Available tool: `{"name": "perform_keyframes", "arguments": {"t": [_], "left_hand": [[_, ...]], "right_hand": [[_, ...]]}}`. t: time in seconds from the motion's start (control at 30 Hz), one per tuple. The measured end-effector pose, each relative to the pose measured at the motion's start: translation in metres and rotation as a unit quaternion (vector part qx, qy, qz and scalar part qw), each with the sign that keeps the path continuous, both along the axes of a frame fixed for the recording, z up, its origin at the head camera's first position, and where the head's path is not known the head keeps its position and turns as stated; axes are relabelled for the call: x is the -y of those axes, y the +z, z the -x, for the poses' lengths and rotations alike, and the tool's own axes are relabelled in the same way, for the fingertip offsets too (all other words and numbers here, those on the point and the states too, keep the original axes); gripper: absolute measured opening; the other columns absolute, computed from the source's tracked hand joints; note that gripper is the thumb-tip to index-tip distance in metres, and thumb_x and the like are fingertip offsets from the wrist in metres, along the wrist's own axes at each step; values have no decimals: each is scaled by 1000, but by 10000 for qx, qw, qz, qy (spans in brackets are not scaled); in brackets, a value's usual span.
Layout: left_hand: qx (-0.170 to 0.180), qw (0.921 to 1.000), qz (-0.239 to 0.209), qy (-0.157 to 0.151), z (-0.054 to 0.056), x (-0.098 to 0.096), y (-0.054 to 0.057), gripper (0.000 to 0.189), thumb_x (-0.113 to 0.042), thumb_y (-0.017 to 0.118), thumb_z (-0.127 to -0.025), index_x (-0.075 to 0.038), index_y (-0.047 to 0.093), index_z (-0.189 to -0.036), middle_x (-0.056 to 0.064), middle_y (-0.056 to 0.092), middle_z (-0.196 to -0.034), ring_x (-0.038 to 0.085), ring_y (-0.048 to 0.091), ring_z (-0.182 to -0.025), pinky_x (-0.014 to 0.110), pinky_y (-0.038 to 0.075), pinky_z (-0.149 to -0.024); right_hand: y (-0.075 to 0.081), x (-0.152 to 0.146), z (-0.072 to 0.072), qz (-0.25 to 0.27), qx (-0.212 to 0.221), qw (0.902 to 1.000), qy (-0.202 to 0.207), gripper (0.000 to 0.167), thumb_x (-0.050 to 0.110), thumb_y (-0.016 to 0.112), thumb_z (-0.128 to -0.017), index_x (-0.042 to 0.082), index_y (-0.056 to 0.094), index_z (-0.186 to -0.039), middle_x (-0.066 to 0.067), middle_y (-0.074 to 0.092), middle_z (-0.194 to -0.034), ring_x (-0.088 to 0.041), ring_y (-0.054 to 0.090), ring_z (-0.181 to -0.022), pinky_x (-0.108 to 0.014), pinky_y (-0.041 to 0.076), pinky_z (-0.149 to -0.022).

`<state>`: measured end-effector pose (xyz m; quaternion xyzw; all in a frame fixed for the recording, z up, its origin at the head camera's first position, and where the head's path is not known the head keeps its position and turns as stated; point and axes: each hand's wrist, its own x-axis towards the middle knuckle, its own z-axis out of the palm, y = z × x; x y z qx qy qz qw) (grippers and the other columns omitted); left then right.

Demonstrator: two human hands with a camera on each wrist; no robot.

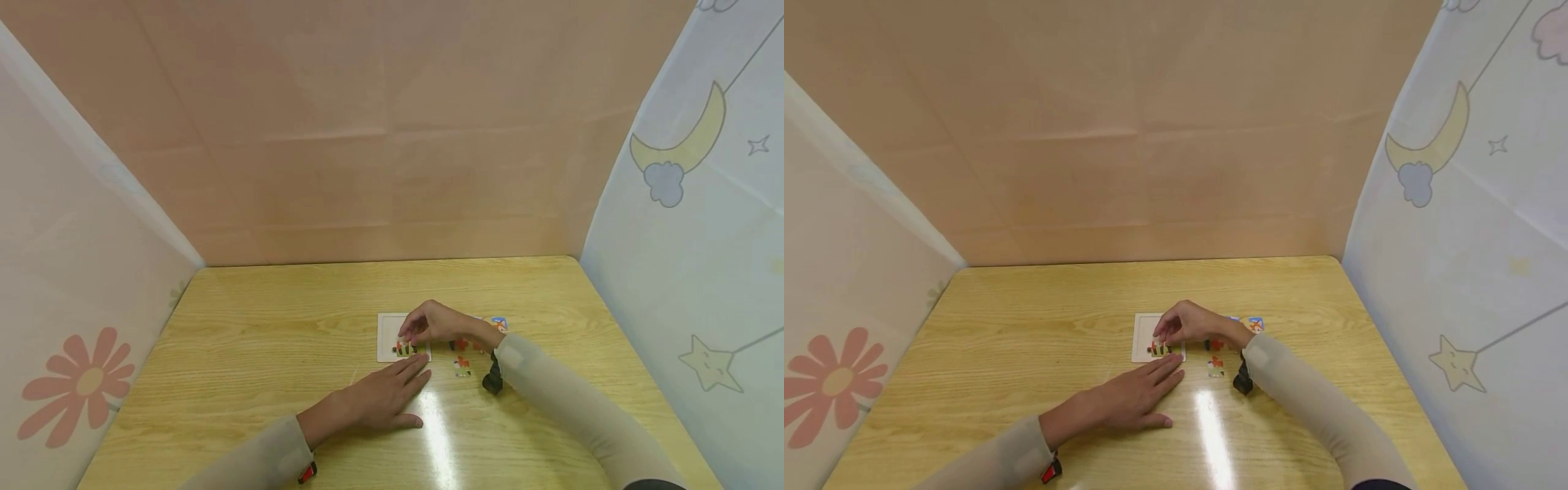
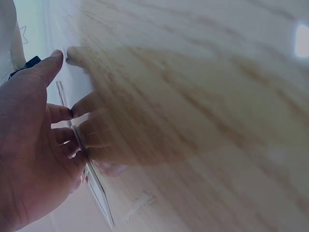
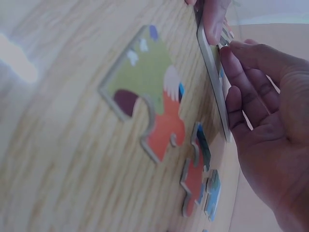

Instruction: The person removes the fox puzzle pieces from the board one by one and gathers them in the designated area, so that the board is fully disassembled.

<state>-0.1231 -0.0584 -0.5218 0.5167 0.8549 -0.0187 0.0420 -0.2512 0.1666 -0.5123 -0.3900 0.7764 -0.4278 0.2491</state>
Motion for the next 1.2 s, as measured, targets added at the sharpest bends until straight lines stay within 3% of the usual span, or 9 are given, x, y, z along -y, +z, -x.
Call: {"name": "perform_keyframes", "arguments": {"t": [0.4,1.2], "left_hand": [[-222,9997,15,-36,0,-1,-2,84,-65,41,-108,-4,32,-166,19,22,-174,31,22,-162,37,25,-130],[-116,9999,33,13,1,-1,-3,85,-66,38,-108,-4,29,-167,19,19,-175,30,19,-163,38,23,-131]], "right_hand": [[0,1,-1,86,-32,10000,7,18,-3,78,-93,1,80,-111,-9,79,-100,-17,74,-91,-30,63,-84],[-1,1,2,151,154,9997,-153,15,-1,79,-93,1,80,-108,-10,80,-100,-19,76,-90,-31,64,-83]]}}
